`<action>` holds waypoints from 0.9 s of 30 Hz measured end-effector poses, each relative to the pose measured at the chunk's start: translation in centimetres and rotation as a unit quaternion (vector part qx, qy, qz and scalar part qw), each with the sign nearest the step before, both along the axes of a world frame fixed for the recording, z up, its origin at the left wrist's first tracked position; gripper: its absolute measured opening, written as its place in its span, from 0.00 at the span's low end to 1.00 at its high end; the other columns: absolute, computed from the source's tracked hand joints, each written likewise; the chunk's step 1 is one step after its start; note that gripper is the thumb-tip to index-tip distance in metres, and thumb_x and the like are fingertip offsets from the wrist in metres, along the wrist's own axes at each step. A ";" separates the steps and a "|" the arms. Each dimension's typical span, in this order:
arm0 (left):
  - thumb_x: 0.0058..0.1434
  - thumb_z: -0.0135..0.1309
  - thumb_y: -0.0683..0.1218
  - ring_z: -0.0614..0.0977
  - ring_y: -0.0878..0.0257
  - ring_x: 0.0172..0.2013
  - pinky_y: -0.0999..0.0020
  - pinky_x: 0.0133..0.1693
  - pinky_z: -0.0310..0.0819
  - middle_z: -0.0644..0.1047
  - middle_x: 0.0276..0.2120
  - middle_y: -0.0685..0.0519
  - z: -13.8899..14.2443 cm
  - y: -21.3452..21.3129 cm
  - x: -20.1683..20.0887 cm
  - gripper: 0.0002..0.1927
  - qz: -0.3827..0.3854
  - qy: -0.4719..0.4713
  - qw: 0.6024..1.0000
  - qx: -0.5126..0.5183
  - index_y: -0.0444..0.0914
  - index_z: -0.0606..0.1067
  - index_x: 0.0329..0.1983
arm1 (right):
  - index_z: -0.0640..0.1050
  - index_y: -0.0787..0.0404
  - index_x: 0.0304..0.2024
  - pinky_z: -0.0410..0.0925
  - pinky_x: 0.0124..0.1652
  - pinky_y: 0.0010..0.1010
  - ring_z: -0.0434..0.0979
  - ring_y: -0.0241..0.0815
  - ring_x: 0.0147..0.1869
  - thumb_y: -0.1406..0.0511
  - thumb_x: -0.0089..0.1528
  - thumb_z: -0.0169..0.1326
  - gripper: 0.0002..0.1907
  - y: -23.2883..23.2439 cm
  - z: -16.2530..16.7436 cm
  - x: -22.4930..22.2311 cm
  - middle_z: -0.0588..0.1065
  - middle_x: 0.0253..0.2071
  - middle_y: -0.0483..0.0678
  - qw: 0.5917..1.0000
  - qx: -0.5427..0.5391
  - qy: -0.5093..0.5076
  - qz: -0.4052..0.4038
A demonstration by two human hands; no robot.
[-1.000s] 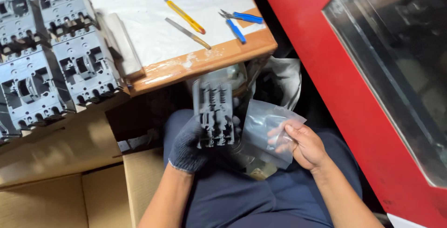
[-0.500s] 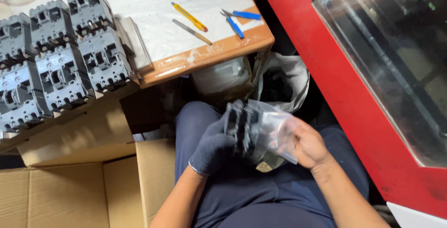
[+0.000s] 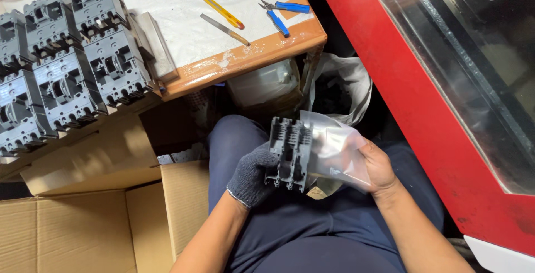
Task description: The person sits on the floor and processes gray molded plastic parts one by one. They use pliers to trim small protrusions, then use a metal file and a yellow utility knife to smooth and scrape surfaces. Finished parts are placed into a clear plastic bag and then into a cardboard box.
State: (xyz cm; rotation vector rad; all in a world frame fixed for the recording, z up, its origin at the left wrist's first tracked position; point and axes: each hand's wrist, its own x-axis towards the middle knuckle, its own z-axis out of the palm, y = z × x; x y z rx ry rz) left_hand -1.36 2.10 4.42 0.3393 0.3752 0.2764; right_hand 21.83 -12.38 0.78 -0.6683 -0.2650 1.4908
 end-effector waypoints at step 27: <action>0.53 0.48 0.40 0.80 0.65 0.39 0.70 0.44 0.76 0.79 0.41 0.50 -0.2 -0.4 2.0 0.27 0.047 0.186 0.942 0.274 0.33 0.74 0.59 | 0.81 0.68 0.47 0.76 0.44 0.31 0.84 0.39 0.42 0.65 0.61 0.59 0.14 0.0 -5.1 1.6 0.82 0.39 0.50 0.931 -0.126 -0.336 0.067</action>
